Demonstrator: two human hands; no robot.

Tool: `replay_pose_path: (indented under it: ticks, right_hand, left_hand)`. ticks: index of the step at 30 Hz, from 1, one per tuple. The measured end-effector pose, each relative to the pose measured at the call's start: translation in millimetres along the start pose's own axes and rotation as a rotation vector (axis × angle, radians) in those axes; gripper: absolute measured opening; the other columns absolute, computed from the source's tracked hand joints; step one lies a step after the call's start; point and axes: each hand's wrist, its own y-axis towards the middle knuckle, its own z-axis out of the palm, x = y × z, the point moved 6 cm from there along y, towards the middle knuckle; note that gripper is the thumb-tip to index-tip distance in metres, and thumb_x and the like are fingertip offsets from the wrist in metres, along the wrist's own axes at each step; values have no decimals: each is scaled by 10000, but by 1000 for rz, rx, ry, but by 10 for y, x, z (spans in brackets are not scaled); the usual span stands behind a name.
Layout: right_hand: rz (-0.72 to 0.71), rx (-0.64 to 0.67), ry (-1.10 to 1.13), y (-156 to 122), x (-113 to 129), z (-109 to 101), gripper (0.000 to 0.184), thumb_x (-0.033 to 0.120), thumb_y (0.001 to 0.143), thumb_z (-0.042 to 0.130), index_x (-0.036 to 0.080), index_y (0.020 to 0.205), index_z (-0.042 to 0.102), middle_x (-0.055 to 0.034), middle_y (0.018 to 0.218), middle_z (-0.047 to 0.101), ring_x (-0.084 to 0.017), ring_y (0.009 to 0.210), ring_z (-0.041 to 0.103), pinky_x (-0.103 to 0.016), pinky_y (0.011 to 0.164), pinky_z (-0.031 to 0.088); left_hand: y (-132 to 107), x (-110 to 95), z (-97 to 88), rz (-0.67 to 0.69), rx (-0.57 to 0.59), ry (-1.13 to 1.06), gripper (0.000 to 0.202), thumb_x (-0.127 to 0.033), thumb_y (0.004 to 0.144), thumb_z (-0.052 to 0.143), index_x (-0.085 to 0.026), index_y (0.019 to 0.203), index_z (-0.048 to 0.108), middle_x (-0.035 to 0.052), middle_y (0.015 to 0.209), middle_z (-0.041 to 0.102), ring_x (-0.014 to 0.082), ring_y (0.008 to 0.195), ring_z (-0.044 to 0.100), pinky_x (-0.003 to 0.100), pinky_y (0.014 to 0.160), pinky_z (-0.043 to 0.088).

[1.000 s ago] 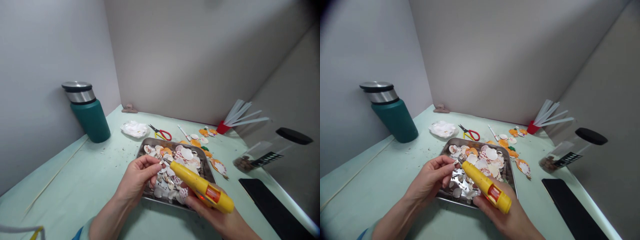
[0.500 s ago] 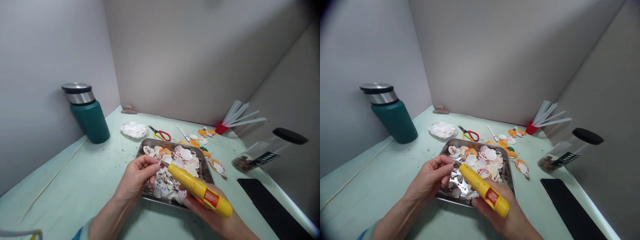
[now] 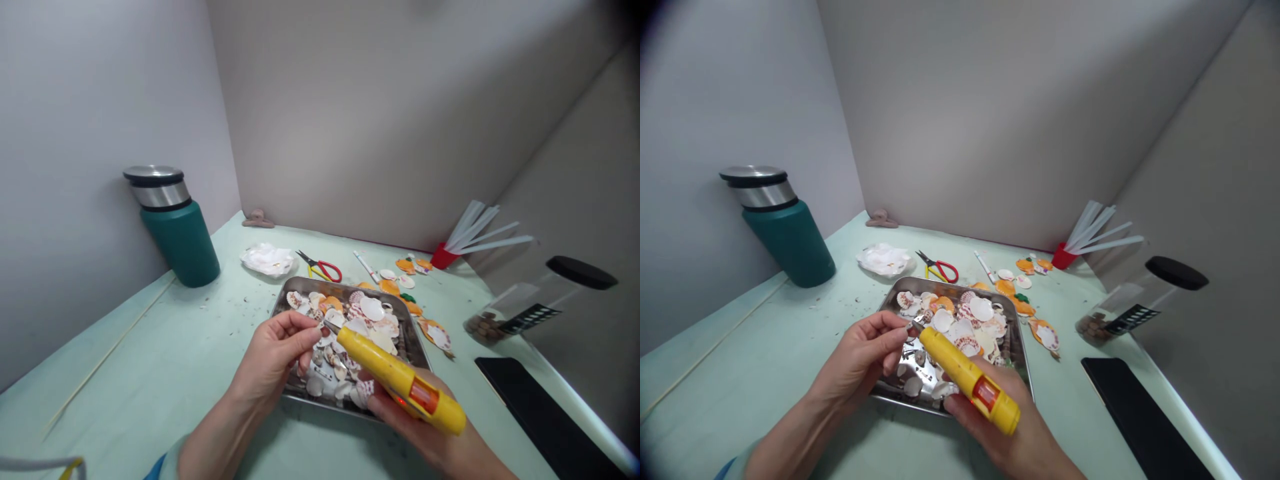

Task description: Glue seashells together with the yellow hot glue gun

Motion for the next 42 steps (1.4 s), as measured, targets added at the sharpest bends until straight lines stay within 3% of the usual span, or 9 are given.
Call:
replay_pose_path:
  ticks: [9, 15, 22, 29, 42]
  right_hand:
    - [31, -10, 29, 2, 8, 8, 95, 312, 791, 632, 234, 777, 684, 8, 722, 700, -172, 637, 655, -241, 588, 533]
    - [102, -26, 94, 2, -2, -7, 134, 323, 783, 647, 242, 877, 698, -10, 851, 736, -203, 783, 688, -285, 744, 557]
    - [43, 44, -8, -9, -52, 35, 153, 351, 820, 599, 224, 830, 684, -15, 783, 725, -195, 683, 678, -251, 579, 537]
    - [4, 121, -87, -6, -50, 64, 192, 370, 848, 564, 204, 782, 634, -4, 709, 676, -161, 602, 629, -235, 548, 500]
    - [30, 60, -52, -1, -90, 59, 176, 347, 831, 575, 206, 804, 676, -7, 723, 705, -172, 620, 655, -235, 550, 513]
  left_hand:
    - [-3, -5, 4, 3, -3, 15, 216, -273, 635, 783, -136, 702, 630, -74, 375, 504, 18, 341, 397, 124, 381, 330]
    - [4, 3, -13, 14, -2, 17, 215, -273, 628, 786, -134, 678, 630, -61, 393, 533, 14, 335, 382, 129, 381, 327]
    - [3, 4, -1, 1, -9, 12, 214, -278, 627, 783, -143, 689, 629, -72, 369, 497, 23, 336, 378, 134, 376, 314]
    - [11, 5, -8, 12, -7, 0, 214, -269, 625, 786, -138, 699, 634, -67, 373, 510, 20, 336, 393, 122, 367, 309]
    - [-9, -13, 10, 17, 2, 1, 201, -270, 631, 782, -139, 687, 640, -76, 369, 491, 16, 340, 382, 122, 378, 313]
